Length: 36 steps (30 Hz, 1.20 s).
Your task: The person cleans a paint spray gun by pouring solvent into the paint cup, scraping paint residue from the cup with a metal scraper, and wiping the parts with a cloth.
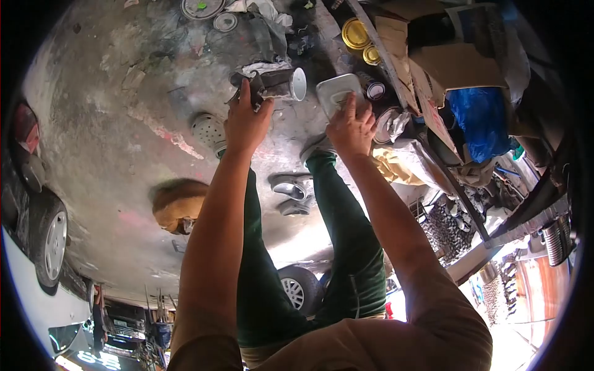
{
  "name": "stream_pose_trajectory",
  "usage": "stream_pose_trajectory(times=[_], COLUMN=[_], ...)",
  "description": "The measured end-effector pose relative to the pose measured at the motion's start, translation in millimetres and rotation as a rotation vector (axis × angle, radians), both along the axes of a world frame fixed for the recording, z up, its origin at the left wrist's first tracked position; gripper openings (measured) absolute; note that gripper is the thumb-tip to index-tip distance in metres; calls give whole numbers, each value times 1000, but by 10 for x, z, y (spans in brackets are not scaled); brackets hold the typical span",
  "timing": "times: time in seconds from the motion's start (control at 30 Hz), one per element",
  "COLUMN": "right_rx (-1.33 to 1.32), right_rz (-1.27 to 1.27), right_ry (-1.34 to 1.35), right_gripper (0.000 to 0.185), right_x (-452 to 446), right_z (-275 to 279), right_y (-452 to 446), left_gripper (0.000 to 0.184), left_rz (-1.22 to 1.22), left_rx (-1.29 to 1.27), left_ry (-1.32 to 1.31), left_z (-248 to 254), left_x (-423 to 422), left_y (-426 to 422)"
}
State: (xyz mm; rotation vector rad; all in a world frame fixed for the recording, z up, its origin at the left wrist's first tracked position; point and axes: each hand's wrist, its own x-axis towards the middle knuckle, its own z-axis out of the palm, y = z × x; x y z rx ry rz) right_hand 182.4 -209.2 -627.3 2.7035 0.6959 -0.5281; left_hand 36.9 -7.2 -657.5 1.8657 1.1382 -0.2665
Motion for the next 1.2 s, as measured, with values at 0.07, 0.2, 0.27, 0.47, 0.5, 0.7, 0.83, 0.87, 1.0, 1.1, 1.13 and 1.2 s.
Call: stream_pose_trajectory(times=[0.07, 0.2, 0.27, 0.47, 0.5, 0.7, 0.83, 0.87, 1.0, 1.1, 1.13, 1.2], right_rx=[-19, -140, -101, -125, -96, -108, -88, -75, -90, -85, -80, -71], right_rz=[130, 360, 421, 623, 645, 672, 694, 699, 721, 723, 717, 703], right_ry=[51, 56, 58, 12, 8, 17, -3, -2, 18, 24, 19, 9], right_gripper=[88, 74, 68, 54, 52, 57, 52, 51, 52, 53, 53, 53], right_x=[-131, -280, -342, -585, -620, -707, -731, -746, -763, -731, -710, -663], right_z=[146, 106, 50, -221, -249, -274, -316, -342, -315, -291, -266, -198], right_y=[201, 545, 710, 1113, 1127, 1157, 1178, 1171, 1172, 1138, 1113, 1053], left_gripper=[81, 83, 82, 86, 86, 86, 84, 85, 84, 84, 84, 83], left_rz=[-124, -78, -84, -71, -62, -82, -56, -62, -71, -86, -85, -73], left_rx=[106, 26, 38, 3, 4, -58, -62, -40, -59, -43, -49, -65], left_ry=[50, 237, 234, 375, 371, 430, 391, 380, 356, 370, 365, 344], left_z=[-250, -39, -158, -367, -396, -427, -548, -625, -745, -627, -593, -523], left_x=[-110, -115, -273, -596, -627, -659, -762, -822, -917, -838, -812, -739], left_y=[86, 337, 422, 578, 598, 635, 618, 610, 619, 606, 598, 579])
